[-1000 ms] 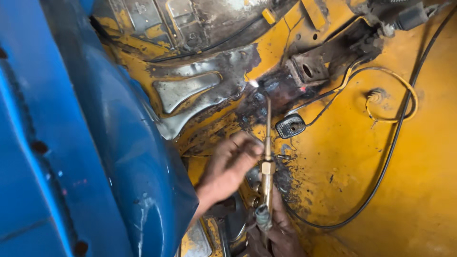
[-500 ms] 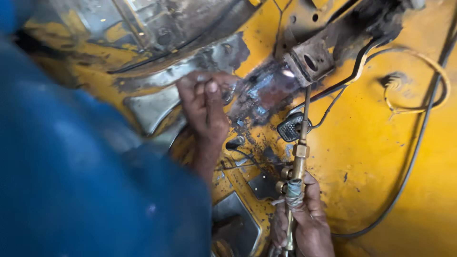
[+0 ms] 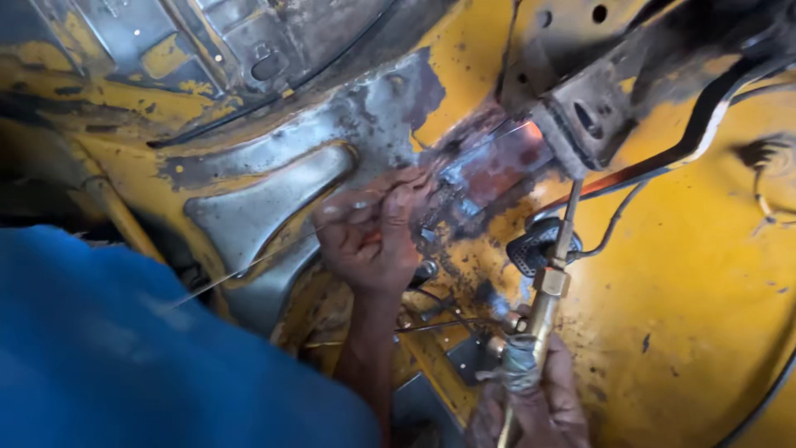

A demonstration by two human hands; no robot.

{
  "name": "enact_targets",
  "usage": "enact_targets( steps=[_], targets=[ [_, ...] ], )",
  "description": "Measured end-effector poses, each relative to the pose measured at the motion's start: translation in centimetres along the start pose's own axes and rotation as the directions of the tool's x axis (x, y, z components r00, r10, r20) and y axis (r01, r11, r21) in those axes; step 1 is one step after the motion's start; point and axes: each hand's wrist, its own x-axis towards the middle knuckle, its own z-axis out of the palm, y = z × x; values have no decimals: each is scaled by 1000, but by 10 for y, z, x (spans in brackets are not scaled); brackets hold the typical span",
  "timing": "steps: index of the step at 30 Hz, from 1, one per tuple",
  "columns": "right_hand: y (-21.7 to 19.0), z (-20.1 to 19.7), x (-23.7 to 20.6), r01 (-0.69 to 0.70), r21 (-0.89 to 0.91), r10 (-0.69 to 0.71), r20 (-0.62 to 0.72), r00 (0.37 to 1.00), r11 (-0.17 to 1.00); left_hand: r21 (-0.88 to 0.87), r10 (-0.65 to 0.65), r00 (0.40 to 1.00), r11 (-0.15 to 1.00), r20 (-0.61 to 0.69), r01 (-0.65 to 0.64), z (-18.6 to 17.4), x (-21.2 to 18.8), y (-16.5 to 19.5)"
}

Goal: The person uses an oxy-fuel torch to heat and cut a rusted metal bracket on the yellow vehicle frame, holding the torch in one hand while feeding a filler rod or wire with the other hand, producing sparks and glowing hot metal as the bracket is cut through.

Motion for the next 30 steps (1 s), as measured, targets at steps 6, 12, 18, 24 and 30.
enact_targets(
  steps=[6, 12, 18, 24, 30],
  targets=[
    [36, -15, 22, 32, -1, -32, -47, 998, 999, 121, -15, 998, 993, 54, 8, 2, 7, 8],
    [52, -38, 45, 92, -39, -93, -18, 996, 995, 88, 26, 997, 996, 69, -32, 3, 8, 12],
    [59, -50, 38, 53, 4, -53, 38, 998, 999, 45, -47, 996, 998, 73, 44, 1, 7, 8],
    [58, -55, 29, 21, 31, -24, 92, 995, 999, 64, -49, 994, 997, 101, 42, 2, 4, 12],
    [68, -56, 31, 38, -46, -39, -20, 999, 998, 69, -53, 991, 997, 122, 45, 1, 4, 11]
  ],
)
